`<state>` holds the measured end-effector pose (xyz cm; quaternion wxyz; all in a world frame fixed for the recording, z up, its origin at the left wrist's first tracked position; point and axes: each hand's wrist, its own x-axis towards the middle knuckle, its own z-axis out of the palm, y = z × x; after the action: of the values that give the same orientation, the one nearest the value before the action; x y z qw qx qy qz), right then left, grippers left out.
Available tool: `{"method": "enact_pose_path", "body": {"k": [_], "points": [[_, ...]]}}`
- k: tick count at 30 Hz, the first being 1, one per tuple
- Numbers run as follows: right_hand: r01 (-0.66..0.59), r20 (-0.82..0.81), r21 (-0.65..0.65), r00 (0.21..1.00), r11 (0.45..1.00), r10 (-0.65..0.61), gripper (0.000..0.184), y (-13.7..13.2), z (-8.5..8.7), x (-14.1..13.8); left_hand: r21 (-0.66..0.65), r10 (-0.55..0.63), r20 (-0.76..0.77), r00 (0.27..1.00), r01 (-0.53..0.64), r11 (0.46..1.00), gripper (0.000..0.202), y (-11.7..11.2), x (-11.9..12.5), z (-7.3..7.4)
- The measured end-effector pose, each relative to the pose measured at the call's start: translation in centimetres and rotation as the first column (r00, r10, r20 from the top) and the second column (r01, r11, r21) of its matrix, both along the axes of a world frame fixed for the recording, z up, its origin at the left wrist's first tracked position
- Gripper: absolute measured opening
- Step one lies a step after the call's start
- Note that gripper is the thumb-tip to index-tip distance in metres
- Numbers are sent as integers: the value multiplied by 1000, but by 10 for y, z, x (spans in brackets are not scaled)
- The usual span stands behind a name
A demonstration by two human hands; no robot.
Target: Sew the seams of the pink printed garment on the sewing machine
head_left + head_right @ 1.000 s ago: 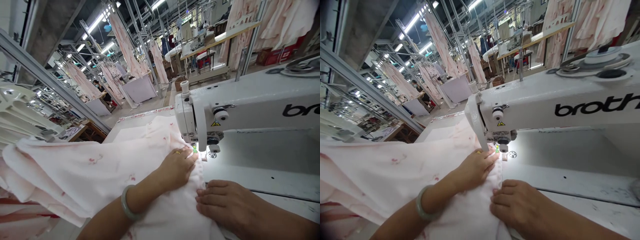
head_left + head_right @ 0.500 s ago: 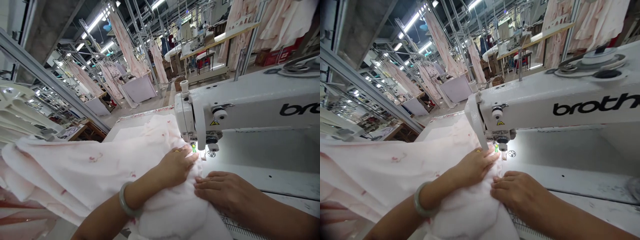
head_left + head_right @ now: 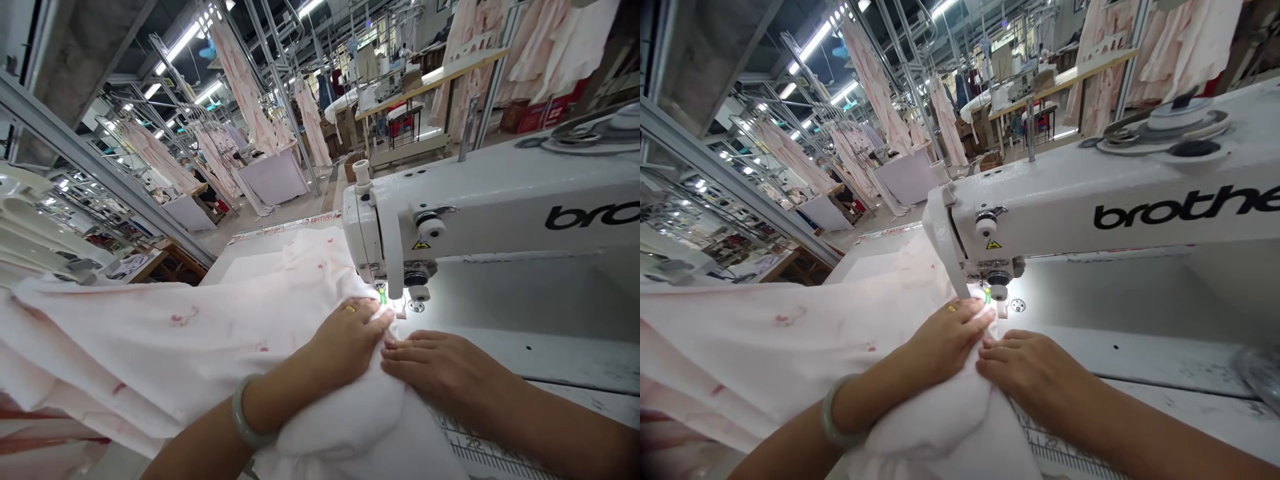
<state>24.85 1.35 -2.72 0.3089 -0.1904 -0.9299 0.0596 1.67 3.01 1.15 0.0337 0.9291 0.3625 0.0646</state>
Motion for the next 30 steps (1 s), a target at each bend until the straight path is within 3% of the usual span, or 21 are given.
{"method": "enact_pose_path", "body": {"k": [3, 6, 10, 14, 20, 25, 27, 30], "points": [[-17, -65, -42, 998, 999, 14, 39, 8, 1, 1, -40, 1, -39, 999, -3, 999, 43, 10, 0, 12], [-21, -88, -47, 996, 999, 17, 40, 13, 1, 2, -48, -2, -36, 999, 0, 999, 40, 5, -2, 18], [-44, -103, -59, 994, 997, 38, 39, 12, 1, 2, -26, 53, 14, 999, -52, 998, 35, -13, -4, 12], [-58, -105, -57, 993, 997, 52, 40, 11, 2, 3, -11, 20, 79, 997, -19, 1000, 39, -18, -5, 1], [13, -71, -62, 997, 998, -18, 37, 22, 1, 3, -38, -45, 85, 995, 48, 998, 32, 13, -7, -4], [58, -62, -23, 996, 998, -59, 37, 31, 2, 4, -83, 12, 38, 999, -9, 996, 17, 35, -9, 1], [63, -82, 21, 995, 998, -61, 40, 31, 2, 4, -128, 36, 10, 999, -35, 991, 14, 27, -8, 11], [76, -134, 103, 989, 992, -62, 35, 30, 3, 5, -189, 106, 67, 992, -92, 978, 19, -4, -3, 23]]}}
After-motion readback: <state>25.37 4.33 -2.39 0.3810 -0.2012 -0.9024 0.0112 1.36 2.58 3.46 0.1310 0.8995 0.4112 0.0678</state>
